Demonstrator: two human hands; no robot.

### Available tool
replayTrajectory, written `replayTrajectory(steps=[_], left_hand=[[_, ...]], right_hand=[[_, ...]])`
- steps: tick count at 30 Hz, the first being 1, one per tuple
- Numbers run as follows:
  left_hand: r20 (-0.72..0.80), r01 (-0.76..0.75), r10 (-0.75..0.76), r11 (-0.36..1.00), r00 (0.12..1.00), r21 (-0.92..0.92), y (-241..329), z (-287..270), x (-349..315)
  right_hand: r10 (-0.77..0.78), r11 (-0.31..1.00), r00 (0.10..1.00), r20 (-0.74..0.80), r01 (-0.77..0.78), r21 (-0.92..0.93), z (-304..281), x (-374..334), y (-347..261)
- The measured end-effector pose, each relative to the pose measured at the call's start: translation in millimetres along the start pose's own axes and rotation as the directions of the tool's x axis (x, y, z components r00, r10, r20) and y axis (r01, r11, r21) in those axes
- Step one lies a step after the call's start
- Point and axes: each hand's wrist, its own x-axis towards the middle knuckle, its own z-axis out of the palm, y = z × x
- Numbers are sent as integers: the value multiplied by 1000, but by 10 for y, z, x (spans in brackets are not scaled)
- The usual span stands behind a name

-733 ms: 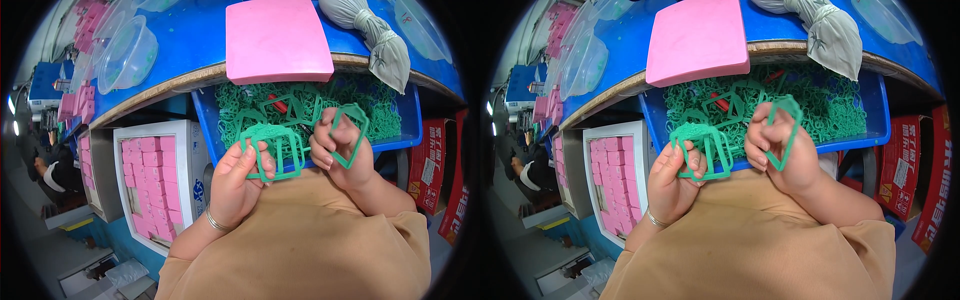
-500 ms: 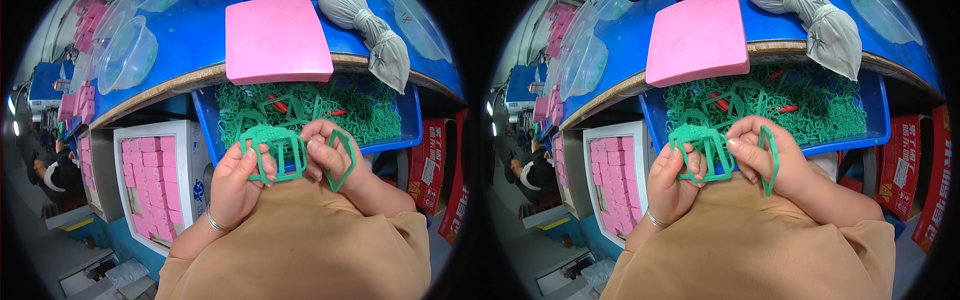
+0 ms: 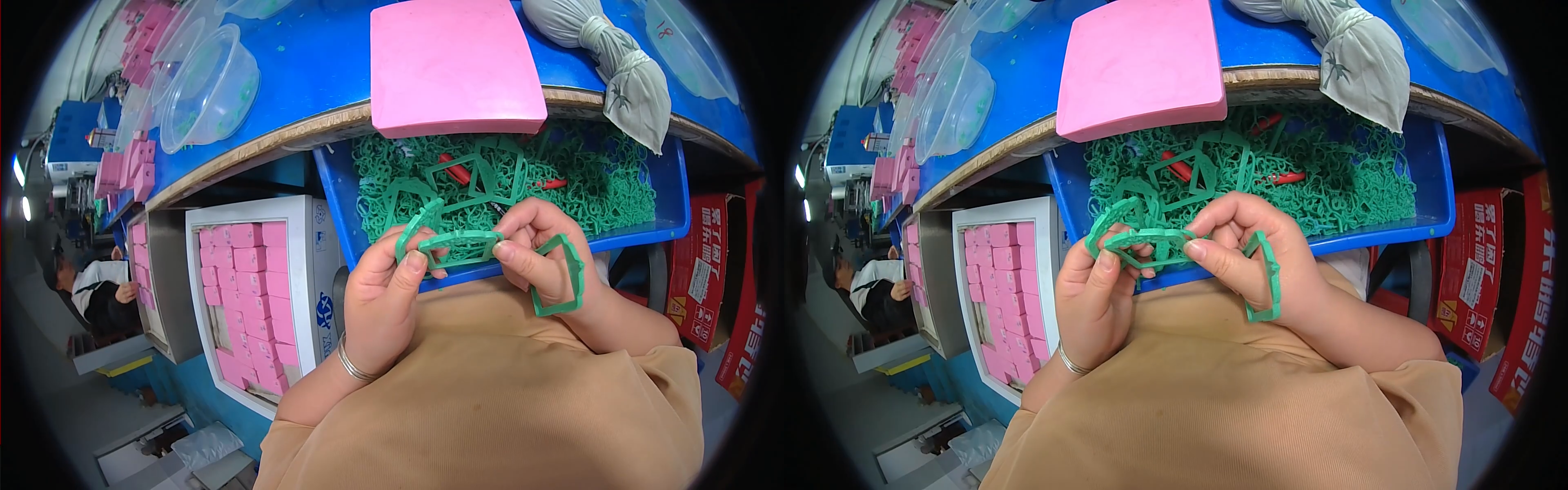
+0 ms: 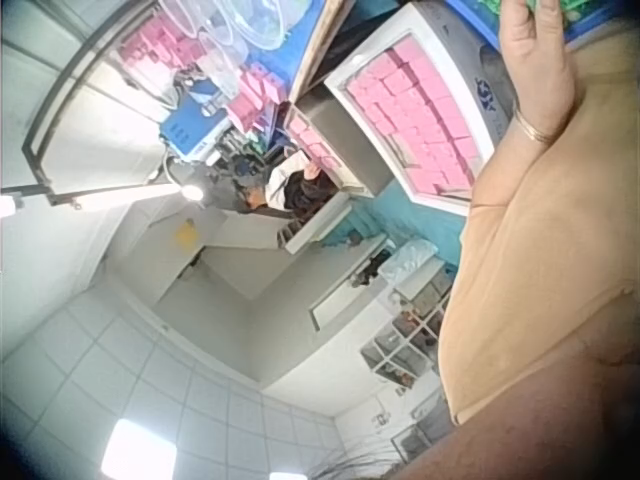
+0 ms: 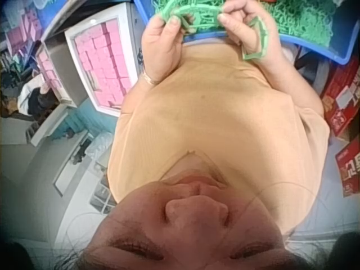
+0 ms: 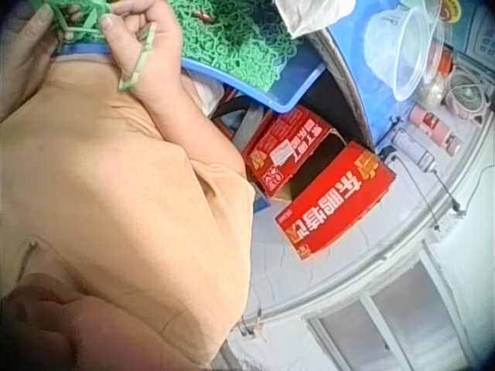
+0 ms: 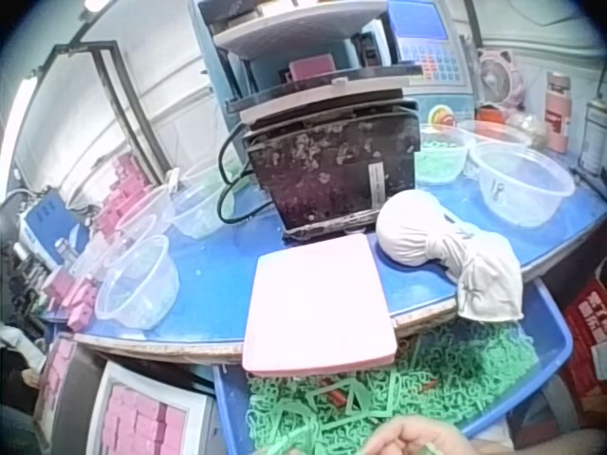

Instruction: Assembling and inspecting green plastic frame components at a production workstation.

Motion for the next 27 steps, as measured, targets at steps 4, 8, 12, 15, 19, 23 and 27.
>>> replayTrajectory(steps=[4,8,12,15,19,23,27], left_hand=[[21,29,-29,999,999,-14,-9,-24,-10],[49,75,-70,991,996,-110,29,28,-2],[50,167,-160,963,986,-213,64,34,28],[-9,225,-240,923,971,-311,110,60,54],[143,236,-194,889,970,-393,30,-59,72],[178,41,-13,987,984,-158,-1,-72,47],[299,-288,206,921,932,264,-11,-145,53]], right_hand=[[10,999,1000,5,-10,31,8,-2,0],[21,999,1000,1,-21,48,15,4,-9],[49,964,999,14,-51,262,-3,3,19],[-23,970,999,-22,28,240,-46,12,45],[-40,945,999,-11,41,326,-47,34,41],[-38,928,999,13,30,372,-63,34,41],[-23,926,1000,-14,26,376,-52,30,27]])
